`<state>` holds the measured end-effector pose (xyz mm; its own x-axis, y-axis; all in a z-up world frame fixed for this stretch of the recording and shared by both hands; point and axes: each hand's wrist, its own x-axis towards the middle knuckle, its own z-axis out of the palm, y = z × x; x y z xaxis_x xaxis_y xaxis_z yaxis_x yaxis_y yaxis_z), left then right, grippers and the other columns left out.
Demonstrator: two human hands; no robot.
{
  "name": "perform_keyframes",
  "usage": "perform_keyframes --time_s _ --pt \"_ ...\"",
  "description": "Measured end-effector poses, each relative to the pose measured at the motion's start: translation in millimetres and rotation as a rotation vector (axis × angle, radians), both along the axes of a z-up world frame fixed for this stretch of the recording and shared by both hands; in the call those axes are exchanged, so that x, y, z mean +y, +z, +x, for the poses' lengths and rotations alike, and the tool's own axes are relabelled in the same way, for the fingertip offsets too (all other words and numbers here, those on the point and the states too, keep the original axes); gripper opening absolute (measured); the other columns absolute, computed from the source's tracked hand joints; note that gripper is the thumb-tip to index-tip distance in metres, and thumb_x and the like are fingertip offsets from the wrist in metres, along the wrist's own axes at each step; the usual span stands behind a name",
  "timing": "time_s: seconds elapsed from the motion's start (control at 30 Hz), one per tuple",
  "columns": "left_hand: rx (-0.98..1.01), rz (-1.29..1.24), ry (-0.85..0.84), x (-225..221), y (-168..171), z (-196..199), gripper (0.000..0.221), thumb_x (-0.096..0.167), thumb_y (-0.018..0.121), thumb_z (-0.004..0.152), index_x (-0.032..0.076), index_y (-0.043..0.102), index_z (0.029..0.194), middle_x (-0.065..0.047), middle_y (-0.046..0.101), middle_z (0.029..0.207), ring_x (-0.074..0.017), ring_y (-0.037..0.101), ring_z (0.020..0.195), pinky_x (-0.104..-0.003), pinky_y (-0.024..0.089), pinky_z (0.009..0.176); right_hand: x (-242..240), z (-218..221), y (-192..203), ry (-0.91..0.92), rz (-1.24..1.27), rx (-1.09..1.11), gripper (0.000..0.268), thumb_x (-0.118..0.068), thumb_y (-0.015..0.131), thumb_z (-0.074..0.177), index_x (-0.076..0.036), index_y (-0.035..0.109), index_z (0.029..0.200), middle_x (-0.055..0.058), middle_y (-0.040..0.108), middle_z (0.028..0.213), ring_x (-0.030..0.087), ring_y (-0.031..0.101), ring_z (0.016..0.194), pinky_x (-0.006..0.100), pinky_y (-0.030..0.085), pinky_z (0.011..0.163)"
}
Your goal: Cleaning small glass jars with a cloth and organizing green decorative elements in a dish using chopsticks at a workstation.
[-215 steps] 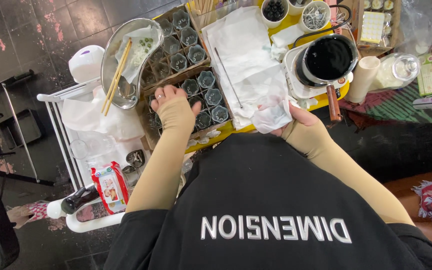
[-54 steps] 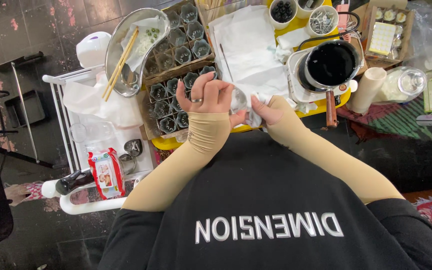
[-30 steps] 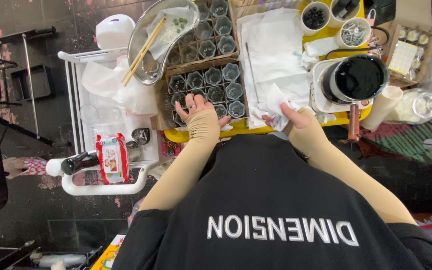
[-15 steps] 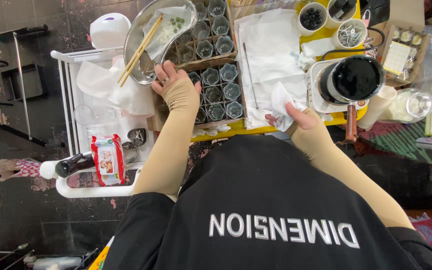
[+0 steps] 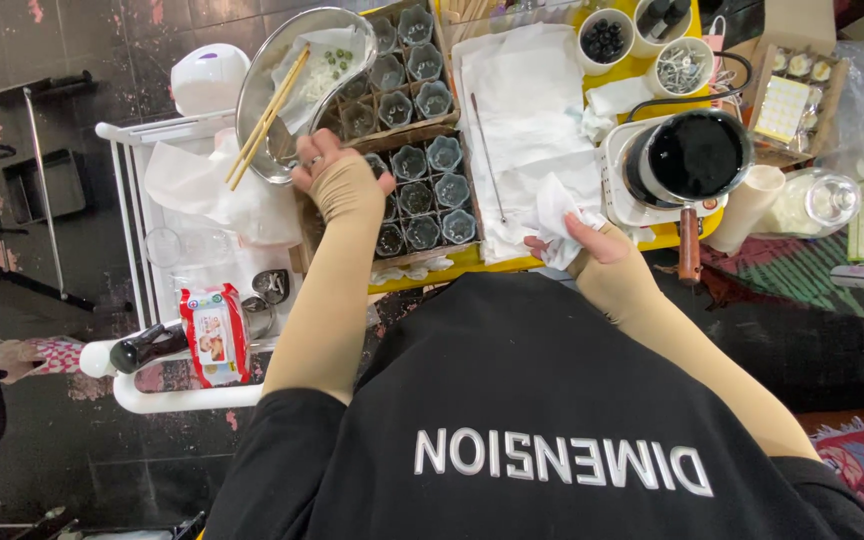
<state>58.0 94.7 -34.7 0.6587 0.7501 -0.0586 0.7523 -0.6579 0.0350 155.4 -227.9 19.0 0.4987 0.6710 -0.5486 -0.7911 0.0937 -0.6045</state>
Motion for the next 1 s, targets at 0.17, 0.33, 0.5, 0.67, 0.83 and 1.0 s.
perform_keyframes --time_s 0.17,0.33,0.5,0.67,0.83,1.0 --pt "-0.351 -0.218 -0.110 -11.5 50.6 -29.5 0.043 0.046 0.086 0.074 0.010 0.081 0.095 -0.009 0.057 0.126 -0.0324 0.038 0.129 -0.052 0.029 0.102 0.9 -0.8 -2.7 -0.040 0.083 -0.087 0.051 -0.029 0.050 0.108 0.012 0.049 0.139 0.020 0.063 0.130 0.031 0.063 0.122 0.042 0.049 0.110" --pt "-0.633 -1.016 -0.043 -34.0 37.3 -31.0 0.056 0.052 0.073 0.086 0.005 0.072 0.116 -0.006 0.075 0.109 -0.0181 0.065 0.106 -0.034 0.050 0.097 9.7 -7.1 3.3 -0.075 0.254 -0.315 0.052 -0.032 0.050 0.110 0.005 0.044 0.147 0.014 0.056 0.143 0.027 0.055 0.136 0.042 0.044 0.117" --pt "-0.660 -1.622 -0.186 -74.2 32.1 -18.9 0.060 0.043 0.071 0.097 -0.006 0.067 0.131 -0.008 0.073 0.117 -0.0145 0.065 0.110 -0.030 0.050 0.098 18.3 -5.4 -4.3 0.202 0.200 -1.083 0.048 -0.022 0.051 0.113 -0.001 0.042 0.155 0.018 0.044 0.164 0.029 0.043 0.151 0.038 0.032 0.128" --pt "-0.736 -1.475 -0.402 -103.0 42.6 -16.3 0.062 0.042 0.077 0.089 -0.005 0.062 0.128 -0.009 0.073 0.114 -0.0161 0.067 0.106 -0.034 0.054 0.093 36.9 -11.4 30.2 0.248 -0.034 -1.541 0.048 -0.020 0.062 0.104 -0.007 0.049 0.149 0.022 0.049 0.148 0.032 0.056 0.131 0.038 0.047 0.108" --pt "-0.663 -0.880 -0.497 -115.0 39.4 -12.0 0.059 0.038 0.076 0.083 -0.001 0.064 0.126 -0.015 0.071 0.115 -0.0261 0.070 0.109 -0.037 0.054 0.098 36.6 -12.0 25.3 0.106 -0.159 -1.462 0.030 -0.018 0.059 0.108 -0.005 0.059 0.135 0.016 0.064 0.119 0.025 0.066 0.107 0.037 0.053 0.093" --pt "-0.571 -0.562 -0.595 -138.8 75.0 -8.4 0.047 0.040 0.085 0.076 0.009 0.068 0.107 -0.009 0.072 0.108 -0.0296 0.059 0.119 -0.051 0.032 0.101 37.9 -2.0 14.7 0.135 -0.436 -1.030 0.034 -0.029 0.050 0.112 0.000 0.063 0.099 0.012 0.061 0.074 0.018 0.056 0.069 0.031 0.046 0.064"
